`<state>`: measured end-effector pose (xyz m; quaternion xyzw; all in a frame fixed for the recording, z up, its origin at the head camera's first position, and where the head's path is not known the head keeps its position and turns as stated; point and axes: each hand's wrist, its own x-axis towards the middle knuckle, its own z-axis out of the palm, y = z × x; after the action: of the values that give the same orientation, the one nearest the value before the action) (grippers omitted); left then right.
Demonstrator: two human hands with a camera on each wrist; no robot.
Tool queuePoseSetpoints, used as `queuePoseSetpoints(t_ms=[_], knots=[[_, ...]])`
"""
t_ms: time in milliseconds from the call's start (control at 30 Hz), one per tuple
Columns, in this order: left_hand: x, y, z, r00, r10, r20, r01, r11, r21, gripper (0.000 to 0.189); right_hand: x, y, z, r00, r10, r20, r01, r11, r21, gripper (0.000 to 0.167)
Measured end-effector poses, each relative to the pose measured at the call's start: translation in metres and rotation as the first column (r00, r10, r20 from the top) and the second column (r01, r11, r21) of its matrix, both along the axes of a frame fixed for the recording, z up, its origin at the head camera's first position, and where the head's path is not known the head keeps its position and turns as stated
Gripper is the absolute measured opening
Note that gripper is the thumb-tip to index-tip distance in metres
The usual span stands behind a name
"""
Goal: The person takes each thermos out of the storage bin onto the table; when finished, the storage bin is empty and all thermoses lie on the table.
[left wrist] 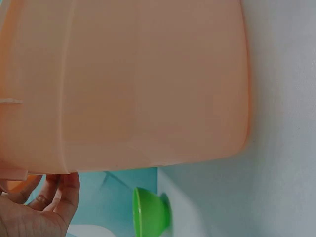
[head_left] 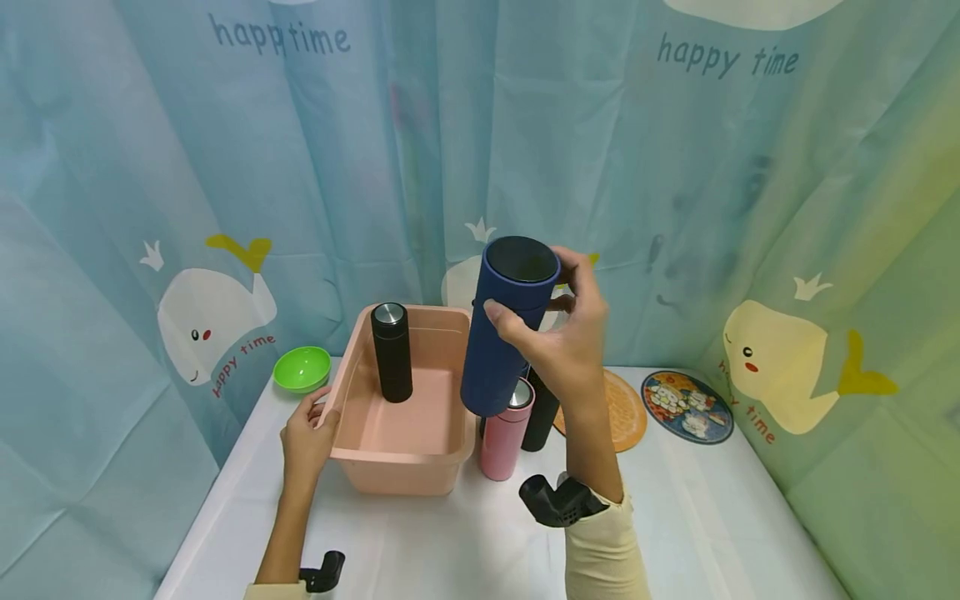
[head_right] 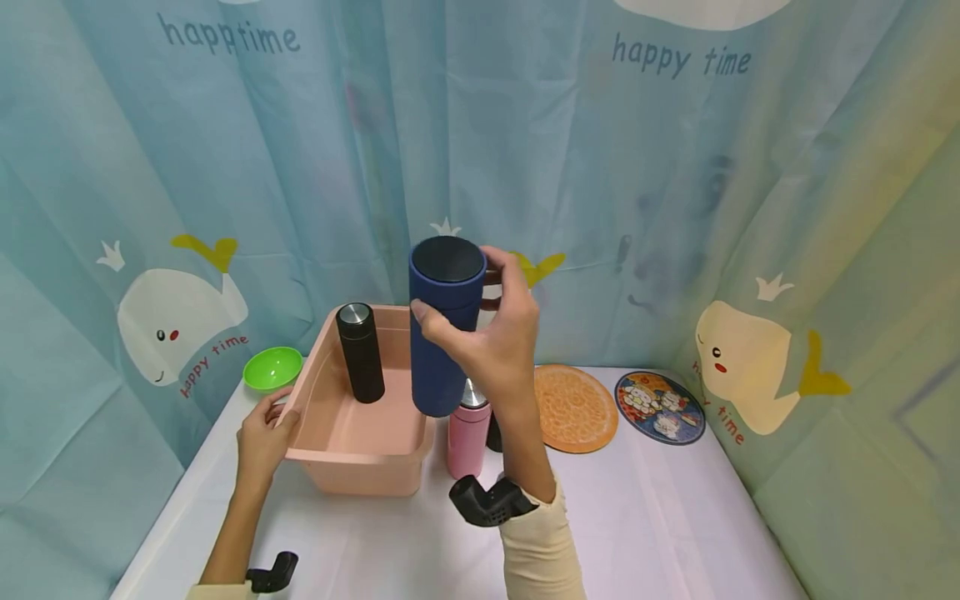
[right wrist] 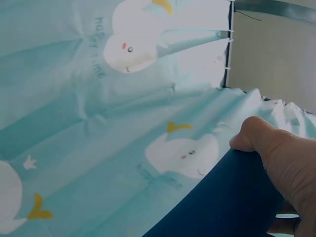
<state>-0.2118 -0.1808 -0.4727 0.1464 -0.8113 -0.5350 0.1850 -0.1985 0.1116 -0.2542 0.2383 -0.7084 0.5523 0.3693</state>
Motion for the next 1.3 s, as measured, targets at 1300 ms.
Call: queuePoseSetpoints(t_ms=[1300], knots=[[0.001, 0.001, 0.0, 1.0, 0.001, 0.008, -0.001, 1.0, 0.008, 0.04, -0.007, 0.083, -0.081, 0.921, -0.338, 0.195, 0.33, 0.941, 0.072, 0.066]])
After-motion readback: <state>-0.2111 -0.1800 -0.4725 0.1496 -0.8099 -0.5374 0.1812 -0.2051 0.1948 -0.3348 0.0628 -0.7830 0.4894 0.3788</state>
